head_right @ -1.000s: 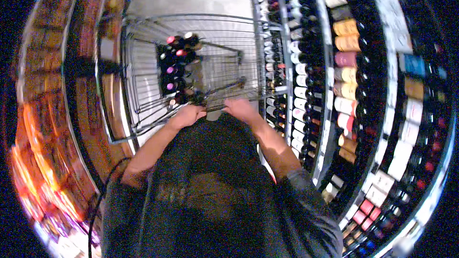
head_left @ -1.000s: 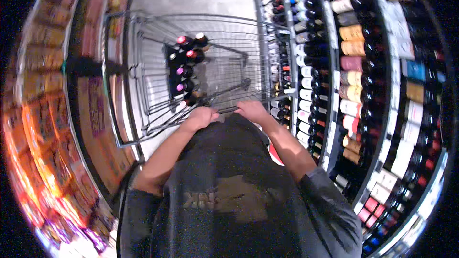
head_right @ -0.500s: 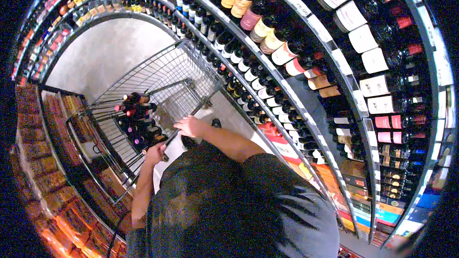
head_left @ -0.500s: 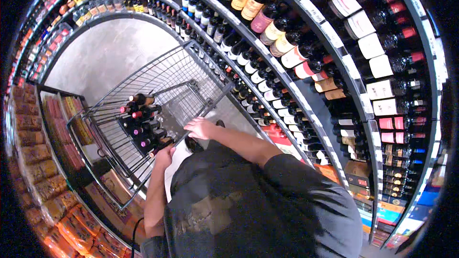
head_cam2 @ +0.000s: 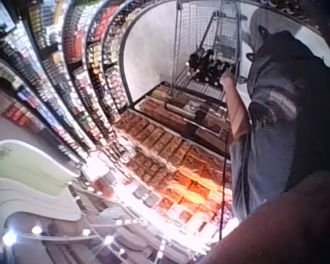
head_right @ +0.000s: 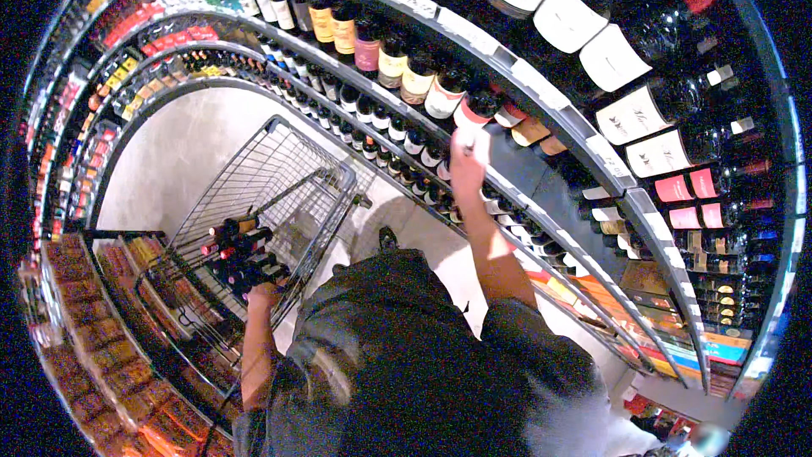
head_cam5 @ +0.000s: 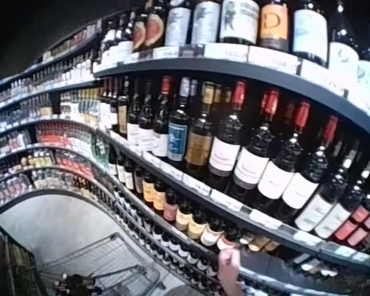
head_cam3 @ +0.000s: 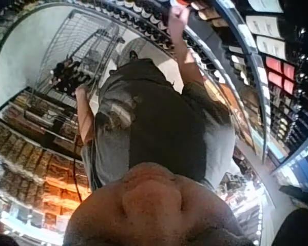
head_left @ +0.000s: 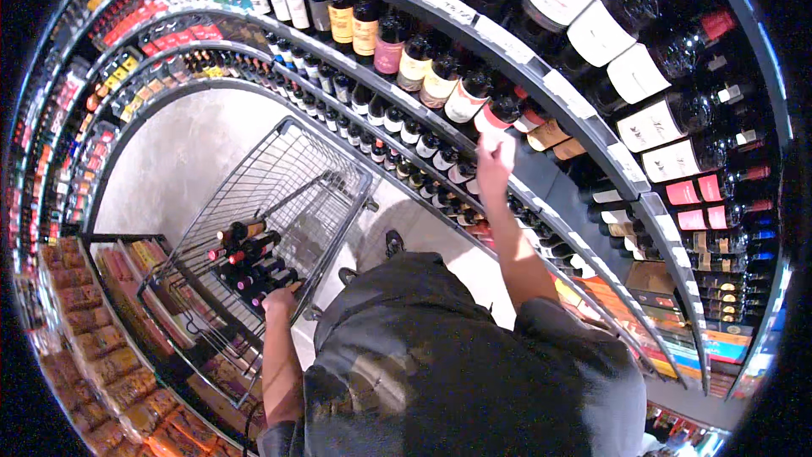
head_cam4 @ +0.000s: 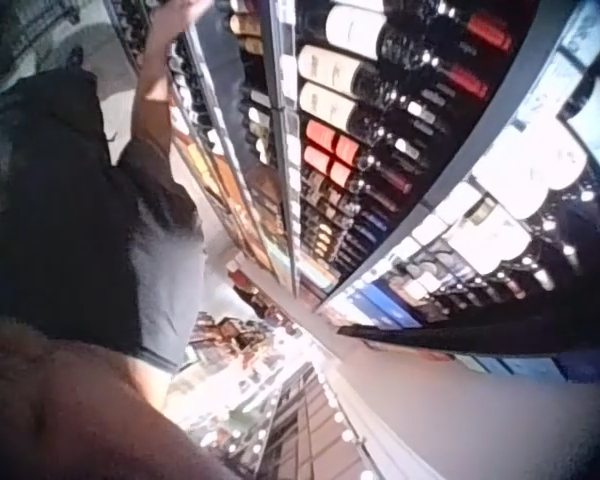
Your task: Picking multiple wine bottles from a supermarket shelf and placing them into a shopping cart.
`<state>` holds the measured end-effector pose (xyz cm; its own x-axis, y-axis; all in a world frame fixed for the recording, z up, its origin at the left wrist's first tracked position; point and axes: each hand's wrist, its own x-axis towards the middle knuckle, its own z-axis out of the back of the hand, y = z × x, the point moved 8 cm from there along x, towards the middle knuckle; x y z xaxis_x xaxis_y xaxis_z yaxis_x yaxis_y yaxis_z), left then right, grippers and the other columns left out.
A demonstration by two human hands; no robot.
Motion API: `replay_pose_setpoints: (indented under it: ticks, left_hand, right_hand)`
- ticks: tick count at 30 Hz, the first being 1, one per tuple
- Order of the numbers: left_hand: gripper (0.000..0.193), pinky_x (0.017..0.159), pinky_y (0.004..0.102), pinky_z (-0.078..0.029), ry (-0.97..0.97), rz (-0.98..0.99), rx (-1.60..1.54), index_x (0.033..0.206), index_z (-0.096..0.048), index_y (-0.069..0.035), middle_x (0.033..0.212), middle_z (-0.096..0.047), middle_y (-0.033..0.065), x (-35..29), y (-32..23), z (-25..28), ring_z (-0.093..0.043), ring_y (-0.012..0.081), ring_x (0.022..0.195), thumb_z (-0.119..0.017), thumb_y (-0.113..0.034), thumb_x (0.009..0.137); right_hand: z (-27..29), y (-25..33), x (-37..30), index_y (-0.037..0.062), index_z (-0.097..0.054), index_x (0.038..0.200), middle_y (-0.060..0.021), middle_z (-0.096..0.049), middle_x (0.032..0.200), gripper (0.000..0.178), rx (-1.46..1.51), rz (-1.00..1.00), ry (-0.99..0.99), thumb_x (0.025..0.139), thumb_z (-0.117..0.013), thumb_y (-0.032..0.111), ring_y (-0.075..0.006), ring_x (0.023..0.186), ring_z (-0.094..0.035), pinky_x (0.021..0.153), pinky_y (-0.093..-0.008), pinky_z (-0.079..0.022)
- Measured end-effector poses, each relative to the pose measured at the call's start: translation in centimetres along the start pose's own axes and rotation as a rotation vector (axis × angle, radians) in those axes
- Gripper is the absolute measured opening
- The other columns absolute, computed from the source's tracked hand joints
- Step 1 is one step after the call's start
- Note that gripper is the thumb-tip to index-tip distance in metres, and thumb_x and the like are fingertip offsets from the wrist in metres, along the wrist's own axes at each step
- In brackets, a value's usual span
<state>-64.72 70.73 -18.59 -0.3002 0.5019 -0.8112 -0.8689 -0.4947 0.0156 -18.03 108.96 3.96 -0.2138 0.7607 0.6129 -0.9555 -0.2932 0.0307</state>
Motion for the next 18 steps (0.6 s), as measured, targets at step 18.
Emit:
replay_pose_setpoints:
  ticks: [18]
  left_hand:
    - [0.055,0.098,0.0359,-0.047,0.336,-0.758,-0.949,0.142,-0.048,-0.011,0.13,-0.061,0.0072,-5.1,-43.5,20.7,-0.058,0.0202,0.117,-0.056,-0.044,0.098]
  right_hand:
    - [-1.1,-8.9,10.2,0.0076,-0.062,0.125,-0.0152,-0.062,0.129,0.04,0.685,-0.483,0.06,0.096,-0.058,0.034,-0.0337,0.124,-0.054,0.108,-0.0369,-0.036]
